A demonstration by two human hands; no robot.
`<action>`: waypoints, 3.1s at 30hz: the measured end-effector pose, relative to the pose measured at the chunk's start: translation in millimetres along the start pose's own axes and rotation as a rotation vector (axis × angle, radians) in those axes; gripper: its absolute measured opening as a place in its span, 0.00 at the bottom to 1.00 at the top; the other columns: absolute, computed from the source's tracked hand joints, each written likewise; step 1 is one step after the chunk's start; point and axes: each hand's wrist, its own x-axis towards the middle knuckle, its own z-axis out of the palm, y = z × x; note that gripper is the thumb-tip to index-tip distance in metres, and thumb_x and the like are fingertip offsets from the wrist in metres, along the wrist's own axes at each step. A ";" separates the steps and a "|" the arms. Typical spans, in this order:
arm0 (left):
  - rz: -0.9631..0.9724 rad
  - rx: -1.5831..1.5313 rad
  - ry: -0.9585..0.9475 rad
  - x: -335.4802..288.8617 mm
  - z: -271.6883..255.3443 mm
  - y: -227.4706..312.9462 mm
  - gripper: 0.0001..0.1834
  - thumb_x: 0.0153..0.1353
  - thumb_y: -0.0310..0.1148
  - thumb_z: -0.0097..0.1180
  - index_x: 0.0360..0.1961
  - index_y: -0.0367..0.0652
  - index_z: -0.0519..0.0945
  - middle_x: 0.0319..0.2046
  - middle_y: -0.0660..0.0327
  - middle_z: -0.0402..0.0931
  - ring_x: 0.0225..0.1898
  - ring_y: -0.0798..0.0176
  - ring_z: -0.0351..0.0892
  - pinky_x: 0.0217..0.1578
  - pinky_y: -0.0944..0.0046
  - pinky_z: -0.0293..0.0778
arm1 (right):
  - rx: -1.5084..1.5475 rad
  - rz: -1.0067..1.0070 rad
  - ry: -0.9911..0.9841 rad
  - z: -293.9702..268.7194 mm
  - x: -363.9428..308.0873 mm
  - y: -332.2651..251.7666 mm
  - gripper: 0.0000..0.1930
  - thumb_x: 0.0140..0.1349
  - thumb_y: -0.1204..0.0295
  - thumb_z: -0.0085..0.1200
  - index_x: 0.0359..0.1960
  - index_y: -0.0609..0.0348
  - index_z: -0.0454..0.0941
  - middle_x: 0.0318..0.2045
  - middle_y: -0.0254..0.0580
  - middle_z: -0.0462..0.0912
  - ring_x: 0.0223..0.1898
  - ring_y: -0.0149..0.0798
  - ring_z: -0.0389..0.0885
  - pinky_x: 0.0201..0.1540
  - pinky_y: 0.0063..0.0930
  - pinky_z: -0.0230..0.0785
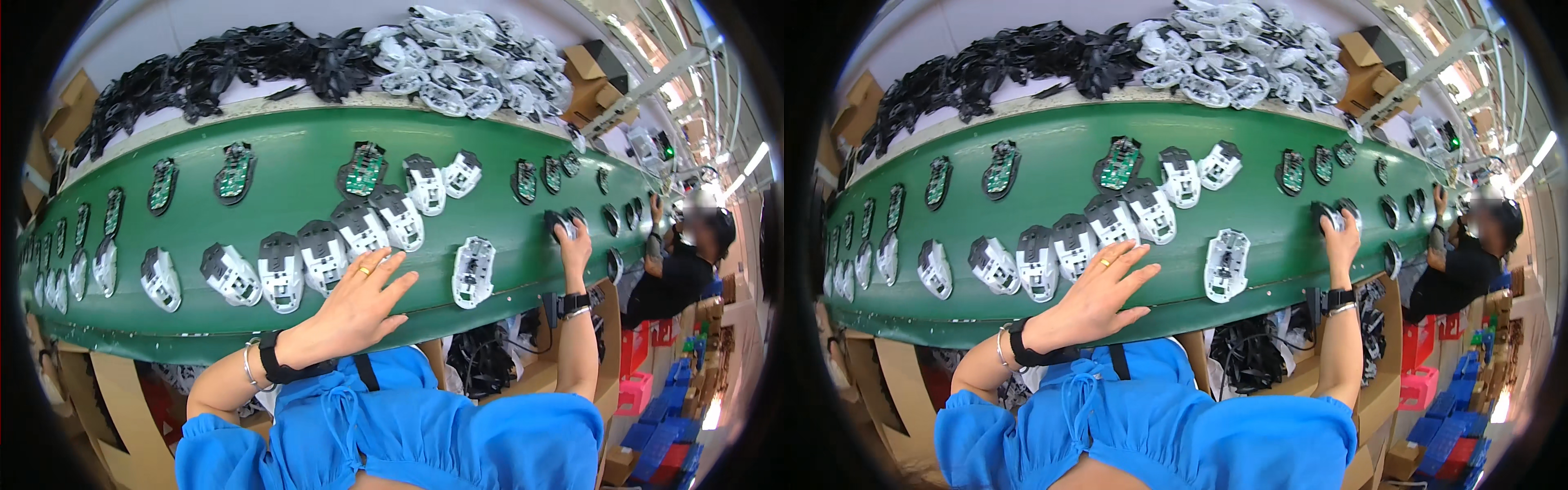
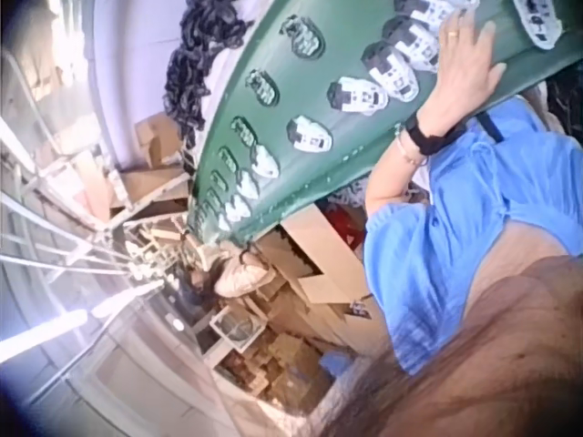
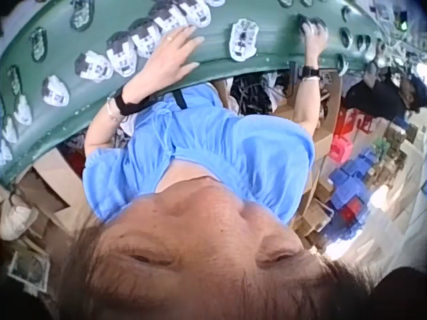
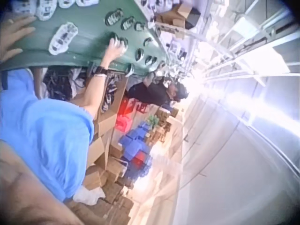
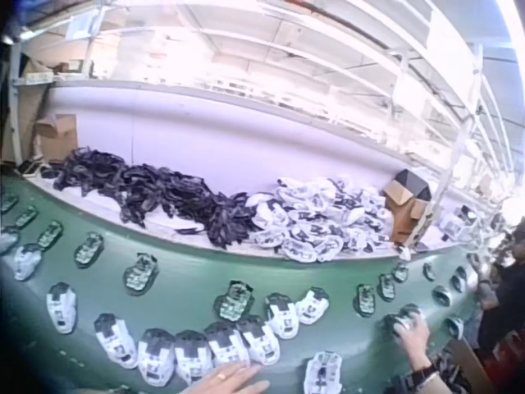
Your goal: The person assembles small electronic devices on a green workbench. They pick up white plastic casings and black components, fit them together, and place the finished units into a cardboard box. The process is repeated for multiple units throughout the clip.
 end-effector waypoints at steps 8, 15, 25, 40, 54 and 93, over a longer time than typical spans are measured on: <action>-0.188 0.057 0.238 -26.5 -15.0 -10.9 0.34 0.51 0.28 0.63 0.61 0.40 0.66 0.60 0.46 0.62 0.62 0.42 0.61 0.61 0.46 0.61 | -0.070 -0.085 -0.253 -27.2 -84.8 -105.4 0.35 0.52 0.55 0.64 0.60 0.55 0.68 0.38 0.48 0.83 0.35 0.46 0.81 0.40 0.39 0.71; -0.124 0.222 0.236 55.1 17.2 -13.7 0.38 0.51 0.38 0.65 0.63 0.44 0.64 0.63 0.39 0.56 0.64 0.35 0.56 0.58 0.40 0.61 | -0.287 -0.315 -0.570 -38.4 -160.5 -203.4 0.44 0.45 0.50 0.66 0.64 0.49 0.62 0.43 0.55 0.78 0.39 0.55 0.81 0.37 0.47 0.74; -0.013 0.356 -0.016 50.4 27.3 -47.2 0.28 0.49 0.44 0.66 0.52 0.51 0.74 0.64 0.47 0.58 0.67 0.41 0.53 0.59 0.30 0.53 | 0.768 0.029 -0.796 -1.0 -92.4 -147.4 0.32 0.53 0.70 0.54 0.62 0.60 0.62 0.42 0.41 0.80 0.42 0.34 0.79 0.48 0.28 0.69; -0.300 0.324 0.226 26.6 -3.3 -58.8 0.37 0.52 0.53 0.62 0.58 0.42 0.68 0.62 0.43 0.59 0.66 0.35 0.51 0.61 0.27 0.43 | 0.301 -0.050 -0.202 34.9 -69.1 -101.0 0.22 0.59 0.62 0.53 0.51 0.64 0.76 0.41 0.51 0.81 0.38 0.44 0.81 0.44 0.35 0.70; -0.164 0.443 -0.008 17.6 -11.2 -59.1 0.44 0.37 0.53 0.66 0.57 0.41 0.71 0.66 0.36 0.49 0.69 0.30 0.41 0.62 0.25 0.35 | 0.310 -0.191 -0.249 52.1 -35.5 -194.8 0.44 0.53 0.54 0.62 0.67 0.61 0.55 0.54 0.61 0.74 0.54 0.54 0.74 0.56 0.42 0.66; -0.222 0.244 -0.021 -7.3 -11.5 -77.0 0.44 0.23 0.60 0.72 0.46 0.49 0.82 0.64 0.34 0.53 0.64 0.28 0.51 0.46 0.25 0.61 | 0.270 -0.630 -0.271 89.1 -60.8 -246.0 0.45 0.42 0.75 0.62 0.68 0.55 0.57 0.61 0.53 0.68 0.62 0.48 0.67 0.64 0.36 0.56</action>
